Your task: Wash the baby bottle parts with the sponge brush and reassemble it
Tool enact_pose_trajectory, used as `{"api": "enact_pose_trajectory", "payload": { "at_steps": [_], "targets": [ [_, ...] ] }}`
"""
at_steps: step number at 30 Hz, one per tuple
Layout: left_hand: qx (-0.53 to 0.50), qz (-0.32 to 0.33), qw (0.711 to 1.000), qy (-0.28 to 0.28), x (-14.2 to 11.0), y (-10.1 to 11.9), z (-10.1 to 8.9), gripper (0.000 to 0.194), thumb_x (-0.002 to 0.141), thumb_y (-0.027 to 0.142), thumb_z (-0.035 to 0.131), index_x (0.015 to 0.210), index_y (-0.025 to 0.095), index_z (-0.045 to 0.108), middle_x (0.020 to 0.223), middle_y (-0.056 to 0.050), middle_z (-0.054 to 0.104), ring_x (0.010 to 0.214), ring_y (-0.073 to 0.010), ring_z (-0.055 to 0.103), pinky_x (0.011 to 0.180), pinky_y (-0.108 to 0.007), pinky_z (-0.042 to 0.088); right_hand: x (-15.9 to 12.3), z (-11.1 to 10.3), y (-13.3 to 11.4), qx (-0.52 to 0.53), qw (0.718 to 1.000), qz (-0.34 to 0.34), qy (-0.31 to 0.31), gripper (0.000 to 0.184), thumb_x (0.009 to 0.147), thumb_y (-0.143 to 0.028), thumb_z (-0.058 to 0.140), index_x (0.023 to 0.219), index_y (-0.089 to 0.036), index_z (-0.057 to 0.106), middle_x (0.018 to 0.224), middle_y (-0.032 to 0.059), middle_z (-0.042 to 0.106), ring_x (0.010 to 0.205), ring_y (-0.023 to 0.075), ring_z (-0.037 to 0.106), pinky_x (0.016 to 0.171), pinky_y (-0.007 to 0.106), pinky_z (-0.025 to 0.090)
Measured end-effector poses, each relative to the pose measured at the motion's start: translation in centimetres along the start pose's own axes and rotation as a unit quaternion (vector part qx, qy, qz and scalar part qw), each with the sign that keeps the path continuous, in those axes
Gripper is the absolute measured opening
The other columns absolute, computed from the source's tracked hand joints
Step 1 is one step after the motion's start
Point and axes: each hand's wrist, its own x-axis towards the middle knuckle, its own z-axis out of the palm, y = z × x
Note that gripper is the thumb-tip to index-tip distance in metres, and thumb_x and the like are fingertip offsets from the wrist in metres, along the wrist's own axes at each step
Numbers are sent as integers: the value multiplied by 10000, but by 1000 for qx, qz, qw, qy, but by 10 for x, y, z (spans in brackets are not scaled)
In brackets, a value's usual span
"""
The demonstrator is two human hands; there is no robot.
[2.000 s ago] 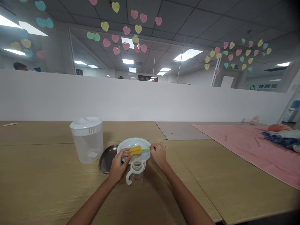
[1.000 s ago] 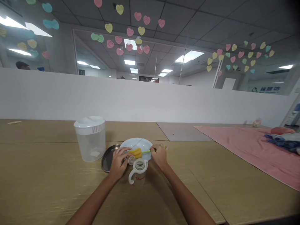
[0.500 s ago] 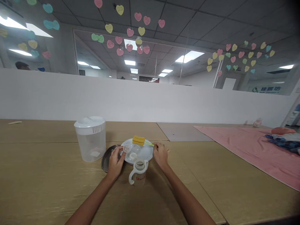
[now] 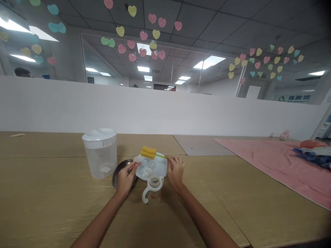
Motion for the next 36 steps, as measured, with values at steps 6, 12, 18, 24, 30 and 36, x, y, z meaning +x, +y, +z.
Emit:
{"api": "enact_pose_trajectory", "payload": {
  "at_steps": [6,12,18,24,30,36],
  "targets": [
    [-46,-7,999,27,4,-5,-1,418,680,485,610,907,134,630,953,-123,694,922,-234,634,854,-354,469,1,3,1,-17,999,19,-23,283,829,-138,442,909,-247,691,842,17,653,831,160,471,749,286,216],
    [43,5,995,87,4,-2,-4,380,670,502,609,843,165,637,901,-77,683,884,-221,619,857,-356,454,-2,3,-1,-42,995,-57,-63,232,751,-129,524,776,-266,710,740,-11,647,760,139,467,722,286,207],
    [-24,10,993,113,6,4,-3,393,611,496,652,803,157,597,793,-58,659,765,-187,627,758,-320,498,0,1,3,-69,995,-58,-49,224,744,-134,512,748,-244,707,735,4,651,750,146,459,710,300,194],
    [-50,3,991,122,5,8,-4,366,613,461,660,801,161,570,670,-10,617,647,-150,607,640,-265,499,-1,4,2,-81,993,-68,-55,231,774,-141,502,795,-253,703,762,7,659,758,149,473,699,300,194],
    [-65,-24,986,152,6,7,-4,368,611,473,652,792,158,592,619,6,603,599,-139,580,620,-263,480,0,2,0,-94,993,-49,-58,229,767,-131,510,784,-246,707,774,13,664,774,153,476,706,304,196],
    [-144,-81,958,233,15,4,-12,386,559,443,679,795,153,584,521,69,499,548,-129,561,604,-274,470,1,1,1,-104,993,-15,-62,233,763,-122,512,789,-246,708,785,10,670,787,160,471,708,302,193]
  ]
}}
